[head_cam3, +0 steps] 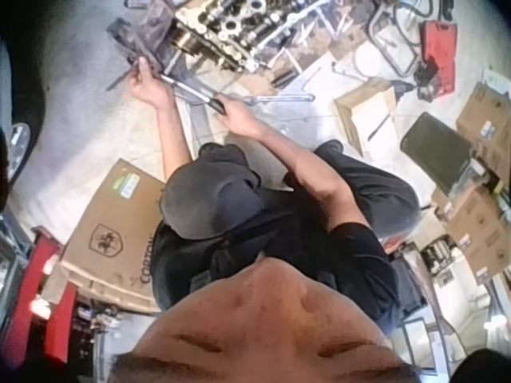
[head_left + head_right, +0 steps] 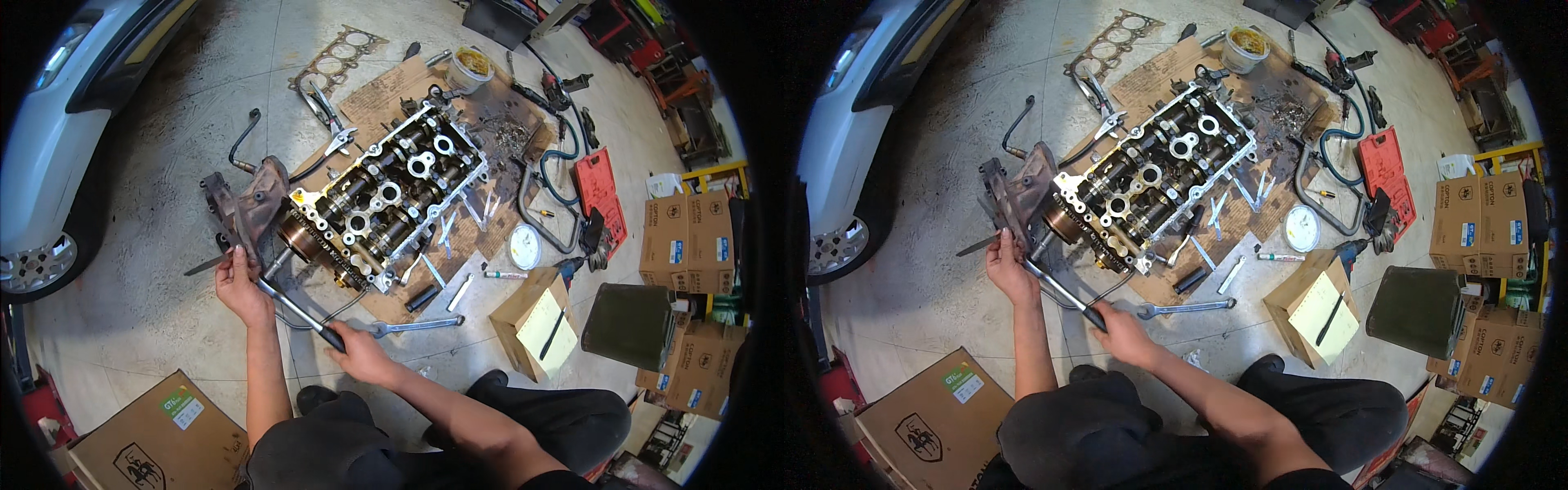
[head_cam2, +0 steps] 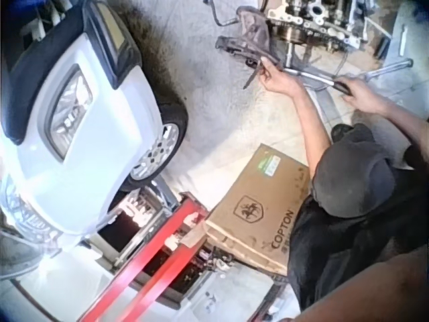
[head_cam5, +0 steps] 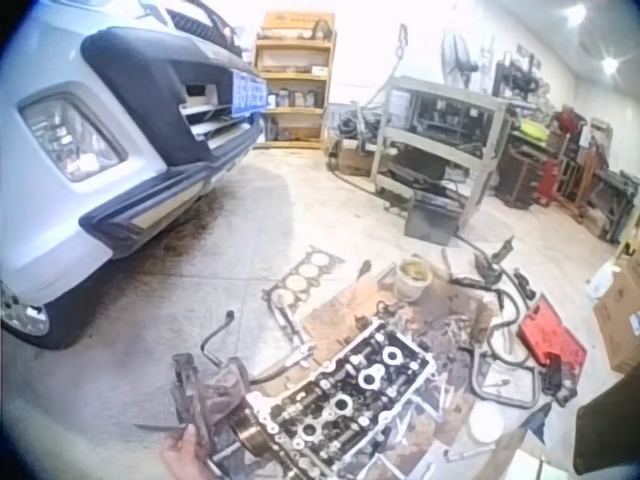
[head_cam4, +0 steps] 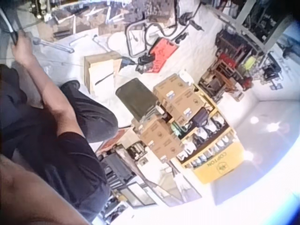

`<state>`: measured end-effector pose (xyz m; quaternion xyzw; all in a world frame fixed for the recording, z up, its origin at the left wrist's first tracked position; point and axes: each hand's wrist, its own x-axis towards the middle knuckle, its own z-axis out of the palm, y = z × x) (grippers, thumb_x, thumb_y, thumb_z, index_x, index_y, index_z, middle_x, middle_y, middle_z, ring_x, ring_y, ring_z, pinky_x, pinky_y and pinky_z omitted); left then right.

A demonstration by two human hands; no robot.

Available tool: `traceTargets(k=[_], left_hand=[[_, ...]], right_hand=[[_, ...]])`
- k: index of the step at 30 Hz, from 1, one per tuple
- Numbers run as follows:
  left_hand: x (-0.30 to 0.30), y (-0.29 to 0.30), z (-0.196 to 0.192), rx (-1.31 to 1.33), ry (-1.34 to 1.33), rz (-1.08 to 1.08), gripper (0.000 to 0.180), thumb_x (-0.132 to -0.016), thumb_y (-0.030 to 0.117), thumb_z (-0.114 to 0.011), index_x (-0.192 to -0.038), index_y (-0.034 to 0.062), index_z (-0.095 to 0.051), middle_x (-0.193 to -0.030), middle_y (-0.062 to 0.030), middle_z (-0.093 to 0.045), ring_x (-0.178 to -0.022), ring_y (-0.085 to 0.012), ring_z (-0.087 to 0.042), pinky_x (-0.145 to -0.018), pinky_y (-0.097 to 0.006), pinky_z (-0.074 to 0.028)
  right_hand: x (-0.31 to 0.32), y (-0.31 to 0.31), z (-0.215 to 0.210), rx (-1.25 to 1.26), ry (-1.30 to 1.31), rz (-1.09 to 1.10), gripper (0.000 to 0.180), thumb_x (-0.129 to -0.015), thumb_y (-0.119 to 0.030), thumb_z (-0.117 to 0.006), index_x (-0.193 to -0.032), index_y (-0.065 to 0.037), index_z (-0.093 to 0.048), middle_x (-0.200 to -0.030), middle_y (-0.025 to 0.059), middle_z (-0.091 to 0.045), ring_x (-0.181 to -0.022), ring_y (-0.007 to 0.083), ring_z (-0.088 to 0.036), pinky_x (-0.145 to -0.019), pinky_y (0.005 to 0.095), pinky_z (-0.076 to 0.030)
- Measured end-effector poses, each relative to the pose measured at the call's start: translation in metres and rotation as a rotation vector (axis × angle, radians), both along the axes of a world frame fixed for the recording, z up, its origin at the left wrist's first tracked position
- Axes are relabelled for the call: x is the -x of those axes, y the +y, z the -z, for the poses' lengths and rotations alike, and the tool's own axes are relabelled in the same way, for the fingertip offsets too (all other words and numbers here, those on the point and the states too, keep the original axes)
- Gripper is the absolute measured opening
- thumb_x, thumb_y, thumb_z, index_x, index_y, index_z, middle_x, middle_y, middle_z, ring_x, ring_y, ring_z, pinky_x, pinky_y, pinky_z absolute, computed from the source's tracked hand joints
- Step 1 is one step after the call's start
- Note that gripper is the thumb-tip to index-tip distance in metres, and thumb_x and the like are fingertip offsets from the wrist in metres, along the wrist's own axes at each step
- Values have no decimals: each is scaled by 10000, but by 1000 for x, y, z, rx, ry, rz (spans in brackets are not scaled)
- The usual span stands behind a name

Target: The person measures valve clearances on a disassembled engine block using feeler gauges and a torque wrench, then records the measurements on a notepad. The person repeatedly inserts gauges between camshaft lobes and valve stems, checks tightness, and writes down values.

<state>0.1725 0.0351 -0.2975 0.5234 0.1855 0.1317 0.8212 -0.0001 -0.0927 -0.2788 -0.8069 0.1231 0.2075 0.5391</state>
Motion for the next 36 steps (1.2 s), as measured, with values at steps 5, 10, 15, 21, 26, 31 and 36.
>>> traceTargets(k=[5, 10, 15, 21, 26, 31, 36], left_hand=[[-5, 16, -14, 123, 37, 53, 115, -880, 126, -674, -881, 52, -586, -746, -1, -596, -523, -30, -405, -531, -179, -411], [-6, 3, -4, -1, 66, 42, 124, -888, 148, -670, -865, 76, -572, -734, 12, -587, -534, -25, -409, -529, -169, -384], [-4, 4, -2, -21, 24, 48, 132, -871, 140, -690, -890, 64, -583, -720, 19, -571, -535, -29, -415, -524, -174, -383], [-5, 6, 1, -33, 15, 31, 154, -859, 143, -705, -889, 53, -584, -709, 9, -564, -533, -33, -416, -517, -183, -391], [-5, 1, -1, -48, 10, 19, 168, -859, 152, -707, -868, 54, -571, -669, 15, -536, -524, -33, -407, -514, -182, -390], [-6, 8, 6, -53, -7, 44, 121, -874, 122, -683, -886, 64, -577, -709, 23, -555, -546, -25, -425, -518, -169, -384], [-4, 6, 2, -82, -44, 83, 117, -877, 120, -679, -878, 64, -575, -711, 24, -558, -547, -29, -430, -507, -169, -365]], right_hand=[[-46, -2, -112, -152, 265, -120, 456, -801, -217, -650, -1081, 112, -506, -1048, 316, -583, -1031, 440, -563, -888, 456, -443], [-6, 0, -60, -73, 43, -45, 438, -812, -212, -657, -1131, 41, -495, -839, 254, -608, -812, 388, -617, -718, 430, -463], [-2, 1, -49, -184, 90, -23, 401, -806, -172, -656, -1126, -1, -487, -761, 210, -575, -703, 337, -589, -644, 411, -451], [-3, 2, -49, -231, 118, -4, 402, -794, -174, -662, -1107, 8, -489, -799, 226, -581, -759, 364, -592, -670, 424, -458], [-2, 1, -47, -224, 77, -6, 397, -778, -174, -656, -1088, 16, -496, -854, 259, -600, -839, 422, -607, -715, 446, -472], [4, 5, -36, -200, 3, 12, 420, -782, -192, -672, -1123, 1, -520, -698, 164, -567, -618, 284, -597, -590, 378, -459], [10, 8, -18, -140, -64, 73, 417, -776, -195, -670, -1133, -13, -555, -739, 197, -604, -676, 328, -628, -633, 385, -477]])
